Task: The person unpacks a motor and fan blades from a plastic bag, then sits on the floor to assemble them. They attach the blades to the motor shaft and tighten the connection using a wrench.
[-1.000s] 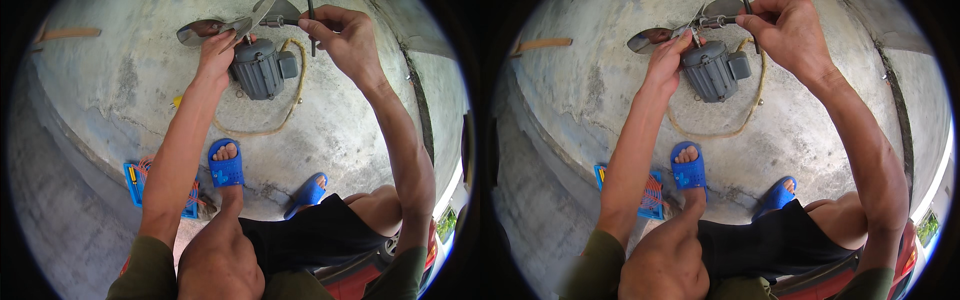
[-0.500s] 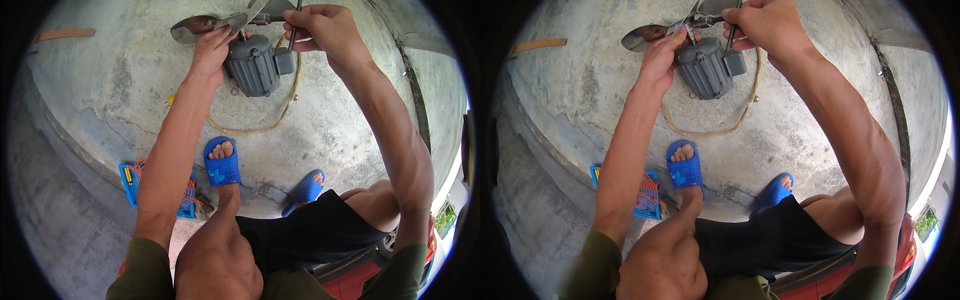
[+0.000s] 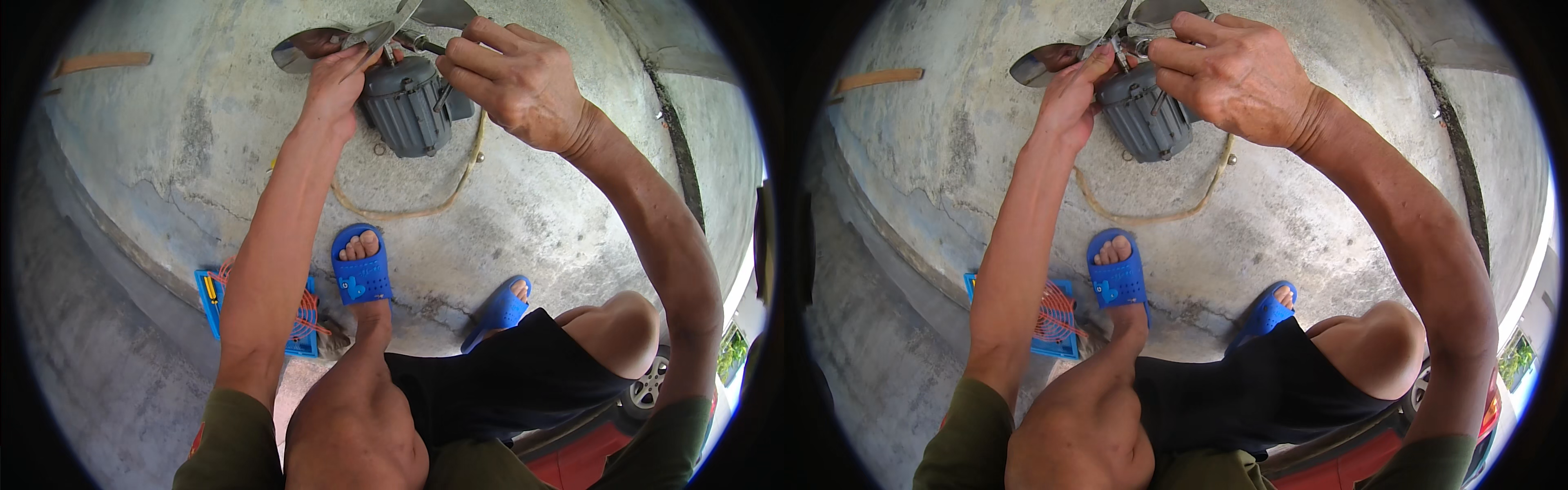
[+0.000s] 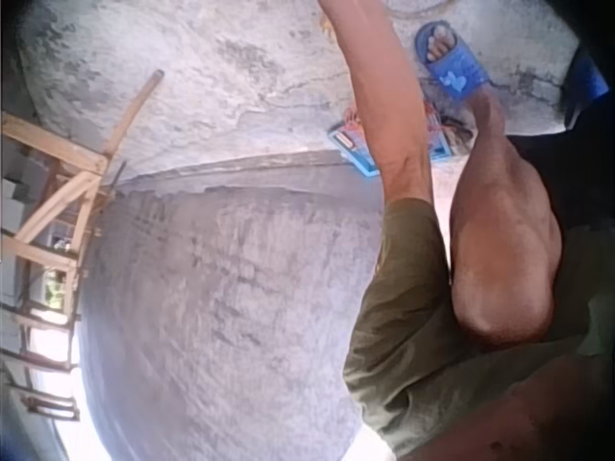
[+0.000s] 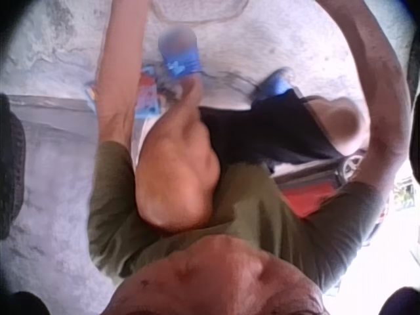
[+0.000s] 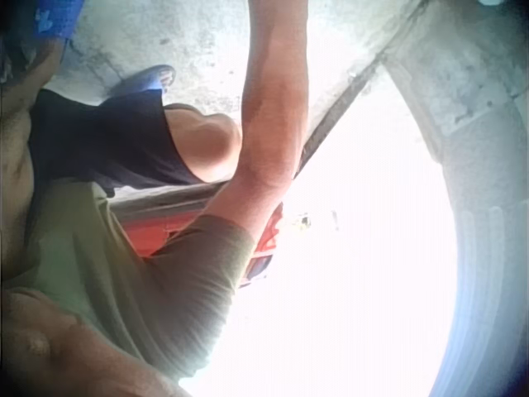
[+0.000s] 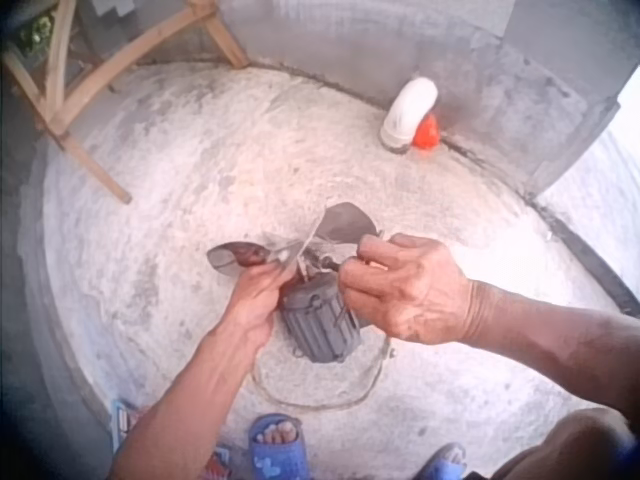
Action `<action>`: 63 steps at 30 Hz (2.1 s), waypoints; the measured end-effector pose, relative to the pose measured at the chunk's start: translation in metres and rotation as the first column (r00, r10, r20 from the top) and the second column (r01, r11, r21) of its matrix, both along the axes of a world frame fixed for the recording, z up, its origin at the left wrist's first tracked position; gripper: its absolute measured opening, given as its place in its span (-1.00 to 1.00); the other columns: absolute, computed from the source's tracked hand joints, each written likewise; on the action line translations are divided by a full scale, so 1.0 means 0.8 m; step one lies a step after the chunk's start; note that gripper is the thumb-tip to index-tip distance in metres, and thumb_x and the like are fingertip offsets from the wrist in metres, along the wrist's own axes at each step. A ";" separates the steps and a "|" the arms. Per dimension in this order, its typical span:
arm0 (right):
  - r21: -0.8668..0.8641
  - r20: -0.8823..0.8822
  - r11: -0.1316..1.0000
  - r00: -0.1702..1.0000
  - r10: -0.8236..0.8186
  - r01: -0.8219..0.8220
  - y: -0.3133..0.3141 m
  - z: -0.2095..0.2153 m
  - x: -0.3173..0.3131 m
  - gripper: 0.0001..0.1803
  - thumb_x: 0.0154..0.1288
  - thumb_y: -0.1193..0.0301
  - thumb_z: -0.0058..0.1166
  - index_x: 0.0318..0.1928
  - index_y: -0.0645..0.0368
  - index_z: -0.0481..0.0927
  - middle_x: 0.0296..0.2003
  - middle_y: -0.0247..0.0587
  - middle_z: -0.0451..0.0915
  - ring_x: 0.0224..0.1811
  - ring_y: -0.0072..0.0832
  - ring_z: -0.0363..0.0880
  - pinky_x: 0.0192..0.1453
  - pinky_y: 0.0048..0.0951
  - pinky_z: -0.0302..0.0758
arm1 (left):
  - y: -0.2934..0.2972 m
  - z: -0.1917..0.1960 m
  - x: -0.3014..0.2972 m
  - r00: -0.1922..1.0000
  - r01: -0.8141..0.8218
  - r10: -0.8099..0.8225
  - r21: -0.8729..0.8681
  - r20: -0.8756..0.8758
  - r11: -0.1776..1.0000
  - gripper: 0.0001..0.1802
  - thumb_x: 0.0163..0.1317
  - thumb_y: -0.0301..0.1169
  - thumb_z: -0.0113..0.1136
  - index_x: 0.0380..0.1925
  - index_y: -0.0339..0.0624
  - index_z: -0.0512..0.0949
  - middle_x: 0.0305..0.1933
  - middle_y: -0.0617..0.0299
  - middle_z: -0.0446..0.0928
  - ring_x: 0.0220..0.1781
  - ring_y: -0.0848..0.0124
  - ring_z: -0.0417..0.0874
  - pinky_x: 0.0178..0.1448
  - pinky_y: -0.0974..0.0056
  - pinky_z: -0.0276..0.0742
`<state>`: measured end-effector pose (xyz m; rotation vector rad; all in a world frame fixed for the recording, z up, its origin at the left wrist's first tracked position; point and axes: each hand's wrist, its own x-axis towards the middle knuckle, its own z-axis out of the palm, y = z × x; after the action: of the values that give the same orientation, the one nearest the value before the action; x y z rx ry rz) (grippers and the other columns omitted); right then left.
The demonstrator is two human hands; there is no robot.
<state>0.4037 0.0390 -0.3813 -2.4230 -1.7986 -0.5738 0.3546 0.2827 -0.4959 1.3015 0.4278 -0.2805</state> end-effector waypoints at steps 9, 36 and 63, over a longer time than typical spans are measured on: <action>-0.052 -0.970 0.589 0.100 -0.223 0.807 -0.002 -0.012 -0.005 -0.87 0.48 0.41 0.34 -0.05 0.12 0.84 -0.26 -0.37 0.82 -0.18 -0.55 0.81 -0.20 -0.48 0.74 | 0.001 0.005 -0.003 0.999 0.013 -0.013 0.014 -0.031 1.000 -0.61 0.57 0.03 0.29 0.02 0.00 0.81 0.04 0.41 0.82 0.17 0.55 0.66 0.31 0.12 0.38; 0.141 -0.335 0.946 0.913 -0.231 0.291 0.027 0.001 0.000 -0.85 0.14 0.46 0.35 -0.36 0.16 0.60 -0.40 -0.21 0.63 -0.34 -0.16 0.67 -0.27 -0.14 0.63 | 0.002 0.006 0.000 0.999 0.040 -0.039 0.015 -0.010 0.999 -0.62 0.60 0.01 0.25 0.00 -0.02 0.82 0.02 0.42 0.80 0.11 0.53 0.66 0.26 0.12 0.43; -0.223 -0.955 0.439 -0.285 0.079 0.870 0.023 -0.011 -0.016 -0.79 0.53 0.40 0.29 -0.15 0.35 0.77 -0.28 -0.14 0.81 -0.27 -0.50 0.80 -0.16 -0.49 0.80 | 0.001 0.003 -0.003 1.000 0.025 -0.024 0.005 -0.016 1.000 -0.64 0.56 0.03 0.30 0.04 0.06 0.80 0.03 0.47 0.82 0.17 0.59 0.64 0.27 0.10 0.36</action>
<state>0.3912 0.0576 -0.3900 -1.7028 0.2757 0.5521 0.3525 0.2835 -0.4936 1.3109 0.4267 -0.3108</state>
